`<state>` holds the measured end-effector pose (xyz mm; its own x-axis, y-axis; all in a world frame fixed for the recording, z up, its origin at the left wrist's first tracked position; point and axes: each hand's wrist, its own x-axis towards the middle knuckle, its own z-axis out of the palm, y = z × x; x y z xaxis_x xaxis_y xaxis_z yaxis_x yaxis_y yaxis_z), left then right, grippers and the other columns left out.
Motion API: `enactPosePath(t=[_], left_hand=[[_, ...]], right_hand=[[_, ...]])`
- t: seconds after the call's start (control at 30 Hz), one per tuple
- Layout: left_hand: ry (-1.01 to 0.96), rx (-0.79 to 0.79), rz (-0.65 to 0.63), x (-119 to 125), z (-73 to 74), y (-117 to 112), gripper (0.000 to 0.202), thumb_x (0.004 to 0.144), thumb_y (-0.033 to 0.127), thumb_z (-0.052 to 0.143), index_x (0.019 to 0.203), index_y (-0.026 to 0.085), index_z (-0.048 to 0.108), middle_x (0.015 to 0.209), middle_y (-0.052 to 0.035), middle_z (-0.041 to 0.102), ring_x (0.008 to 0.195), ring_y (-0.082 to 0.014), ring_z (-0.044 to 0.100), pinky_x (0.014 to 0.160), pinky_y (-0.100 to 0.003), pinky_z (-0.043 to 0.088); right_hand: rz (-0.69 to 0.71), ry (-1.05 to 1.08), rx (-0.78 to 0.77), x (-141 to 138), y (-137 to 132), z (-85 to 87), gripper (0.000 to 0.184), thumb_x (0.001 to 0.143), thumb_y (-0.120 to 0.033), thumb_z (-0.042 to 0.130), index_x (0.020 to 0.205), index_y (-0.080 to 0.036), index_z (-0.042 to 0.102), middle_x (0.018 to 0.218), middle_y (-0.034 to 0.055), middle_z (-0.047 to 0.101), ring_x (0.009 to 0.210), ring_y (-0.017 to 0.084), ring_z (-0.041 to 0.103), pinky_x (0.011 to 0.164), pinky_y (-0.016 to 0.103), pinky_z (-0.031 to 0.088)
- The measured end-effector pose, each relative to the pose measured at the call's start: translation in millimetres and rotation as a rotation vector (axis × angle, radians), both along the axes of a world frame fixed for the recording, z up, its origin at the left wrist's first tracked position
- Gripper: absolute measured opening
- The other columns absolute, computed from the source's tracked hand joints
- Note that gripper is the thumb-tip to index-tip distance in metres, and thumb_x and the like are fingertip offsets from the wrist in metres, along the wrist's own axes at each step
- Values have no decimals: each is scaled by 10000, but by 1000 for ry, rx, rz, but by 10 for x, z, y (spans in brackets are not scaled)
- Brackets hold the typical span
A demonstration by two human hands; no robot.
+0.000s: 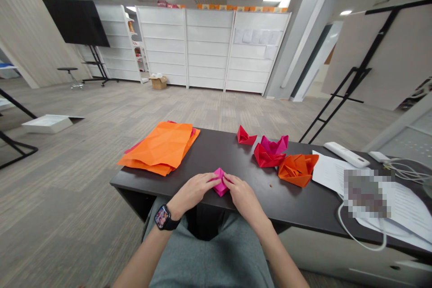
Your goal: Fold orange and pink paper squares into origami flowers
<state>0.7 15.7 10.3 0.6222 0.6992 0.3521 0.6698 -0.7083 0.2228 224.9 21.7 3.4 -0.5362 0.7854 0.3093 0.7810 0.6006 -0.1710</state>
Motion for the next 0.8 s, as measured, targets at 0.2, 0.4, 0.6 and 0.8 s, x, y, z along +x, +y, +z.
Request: enactPosePath(t=[0.2, 0.4, 0.6, 0.8], left_hand=[[89, -70, -151, -76, 106, -71, 537, 895, 77, 475, 1409, 235, 492, 1500, -69, 481, 1428, -212, 383, 1173, -379, 335], [147, -95, -175, -58, 177, -138, 503, 937, 217, 546, 1430, 267, 460, 1534, -90, 430, 1429, -263, 378, 1178, -473, 299], [133, -96, -207, -68, 163, -150, 486, 934, 234, 573, 1408, 300, 488, 1559, -79, 392, 1453, -275, 332, 1183, -495, 275], [101, -97, -192, -86, 112, -153, 493, 922, 254, 600, 1401, 316, 499, 1571, -64, 375, 1461, -274, 316, 1187, -493, 267]], right_hand=[[109, -179, -41, 96, -71, 111, 575, 877, -28, 383, 1421, -173, 499, 1469, 106, 506, 1366, 250, 462, 946, 438, 506], [136, -130, 15, 83, -245, 31, 640, 828, 4, 380, 1457, -93, 445, 1508, 155, 436, 1403, 246, 411, 1122, 445, 388], [188, -78, -78, 133, -311, 63, 567, 954, -166, 427, 1516, -190, 355, 1532, 98, 414, 1420, 223, 384, 1167, 469, 342], [191, -51, -64, 170, -306, 60, 569, 958, -169, 447, 1518, -203, 350, 1530, 102, 413, 1419, 232, 385, 1173, 501, 320]])
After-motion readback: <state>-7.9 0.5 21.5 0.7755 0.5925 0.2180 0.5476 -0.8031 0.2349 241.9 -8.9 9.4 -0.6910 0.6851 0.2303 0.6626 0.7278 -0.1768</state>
